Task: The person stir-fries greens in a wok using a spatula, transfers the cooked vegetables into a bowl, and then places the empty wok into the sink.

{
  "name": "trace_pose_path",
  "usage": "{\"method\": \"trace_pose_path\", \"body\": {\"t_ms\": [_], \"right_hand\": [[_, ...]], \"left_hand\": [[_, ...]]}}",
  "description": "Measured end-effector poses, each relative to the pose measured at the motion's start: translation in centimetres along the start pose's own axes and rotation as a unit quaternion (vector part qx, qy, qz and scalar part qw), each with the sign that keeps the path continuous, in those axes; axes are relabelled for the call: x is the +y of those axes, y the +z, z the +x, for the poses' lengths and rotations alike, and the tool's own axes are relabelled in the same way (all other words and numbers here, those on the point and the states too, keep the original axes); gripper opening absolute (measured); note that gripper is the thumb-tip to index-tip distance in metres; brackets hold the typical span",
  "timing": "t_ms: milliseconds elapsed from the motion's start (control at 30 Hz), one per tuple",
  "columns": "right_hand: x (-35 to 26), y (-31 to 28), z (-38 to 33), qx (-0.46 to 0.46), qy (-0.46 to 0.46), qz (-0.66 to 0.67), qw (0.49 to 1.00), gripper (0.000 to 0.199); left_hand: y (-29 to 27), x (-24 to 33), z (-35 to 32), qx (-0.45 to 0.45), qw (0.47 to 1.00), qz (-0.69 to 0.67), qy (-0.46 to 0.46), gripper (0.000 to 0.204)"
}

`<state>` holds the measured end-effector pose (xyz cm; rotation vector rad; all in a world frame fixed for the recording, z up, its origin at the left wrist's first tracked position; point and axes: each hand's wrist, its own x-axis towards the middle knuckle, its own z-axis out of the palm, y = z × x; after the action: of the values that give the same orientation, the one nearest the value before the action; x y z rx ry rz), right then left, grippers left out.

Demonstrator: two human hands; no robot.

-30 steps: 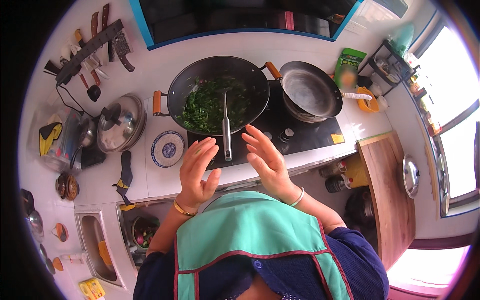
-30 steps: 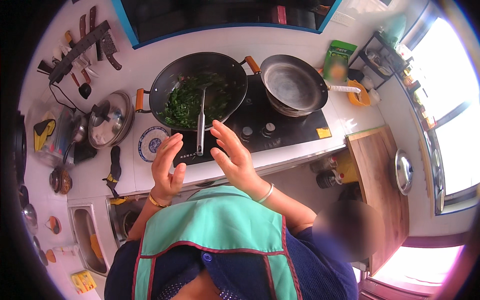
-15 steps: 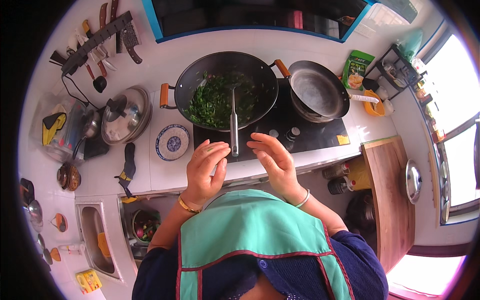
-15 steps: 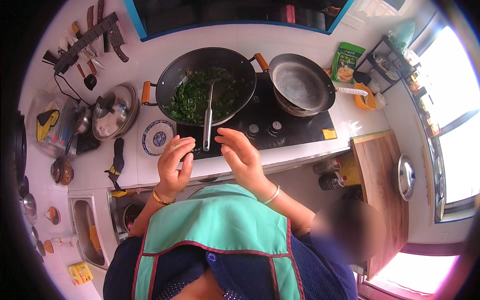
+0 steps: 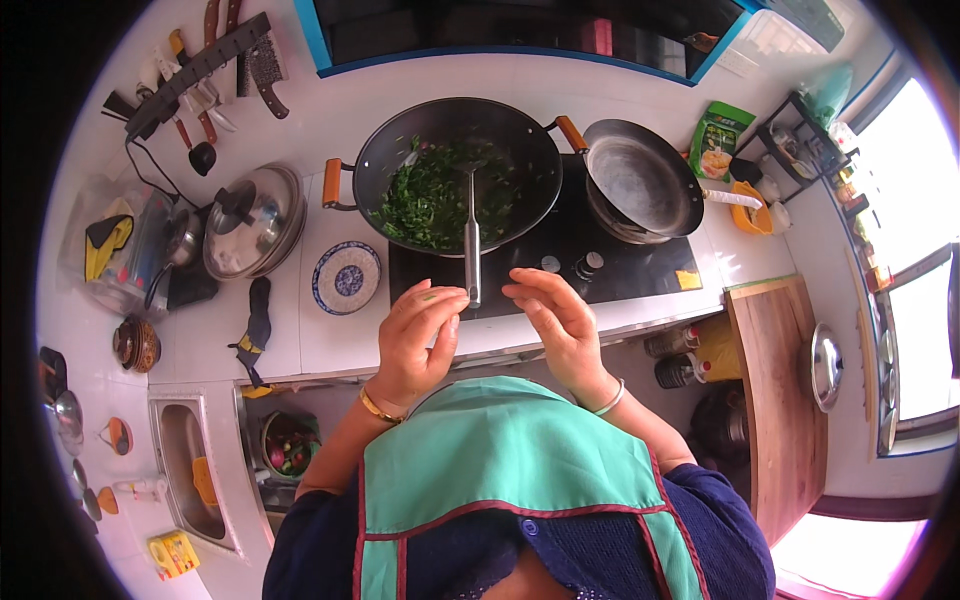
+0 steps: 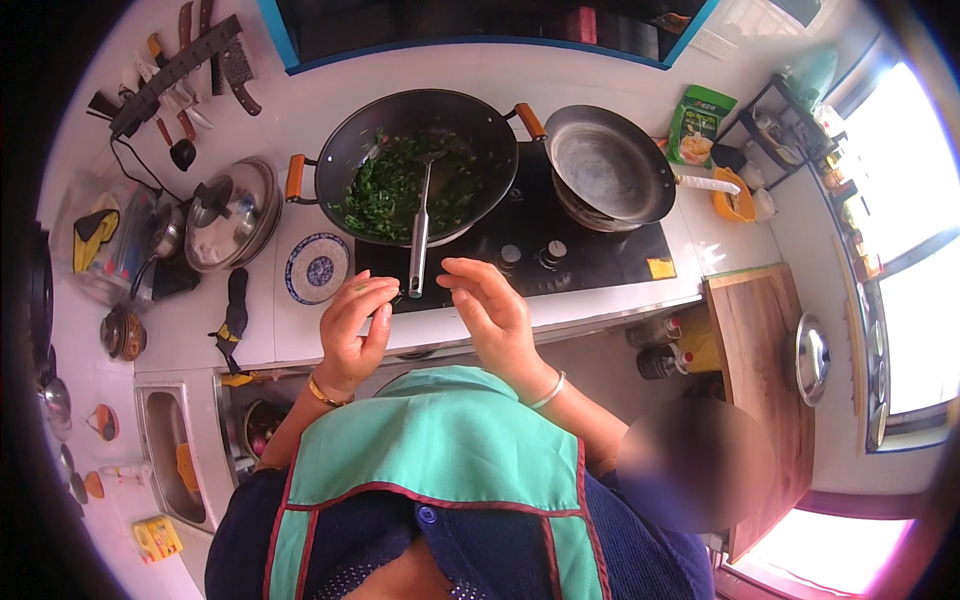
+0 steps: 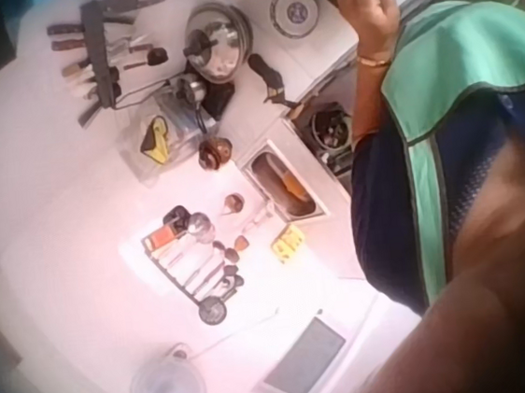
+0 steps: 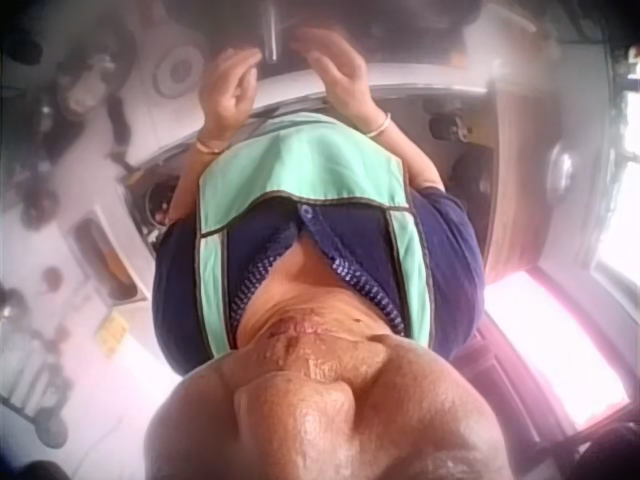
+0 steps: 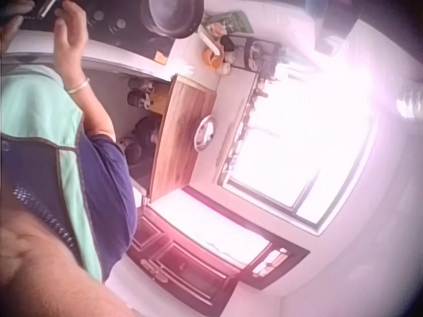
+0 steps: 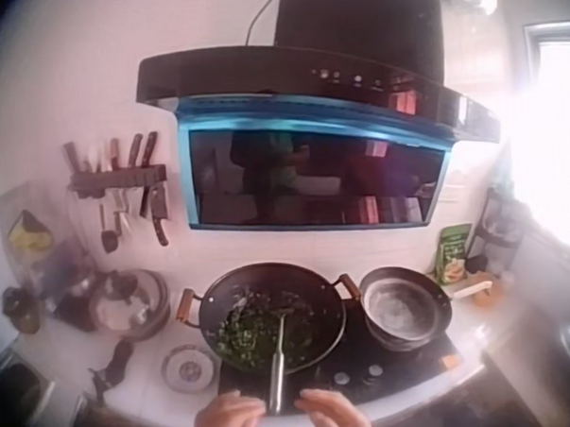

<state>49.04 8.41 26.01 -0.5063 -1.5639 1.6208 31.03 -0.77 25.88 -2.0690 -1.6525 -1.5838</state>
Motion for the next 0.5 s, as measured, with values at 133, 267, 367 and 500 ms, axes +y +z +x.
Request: {"method": "trace_pose_path", "body": {"t_ms": [133,267,367,500], "right_hand": [[0.00,-0.07,0.00,-0.001,-0.003,0.003,1.000,0.027],[0.02,-0.05,0.11,-0.008,-0.015,0.006,1.000,0.021],[-0.35,0.15,0.15,-0.003,-0.011,0.004,1.000,0.019],[-0.39,0.04,0.21,-0.010,-0.006,-0.003,1.000,0.018]], "left_hand": [[0.08,0.14,0.17,0.002,1.000,-0.005,0.003,0.019],[-0.05,-0.22,-0.09,-0.023,1.000,-0.018,0.004,0.017],[-0.08,-0.24,-0.08,-0.028,1.000,-0.013,0.004,0.017],[-0.03,-0.27,0.04,-0.024,1.000,-0.010,0.009,0.017]]}}
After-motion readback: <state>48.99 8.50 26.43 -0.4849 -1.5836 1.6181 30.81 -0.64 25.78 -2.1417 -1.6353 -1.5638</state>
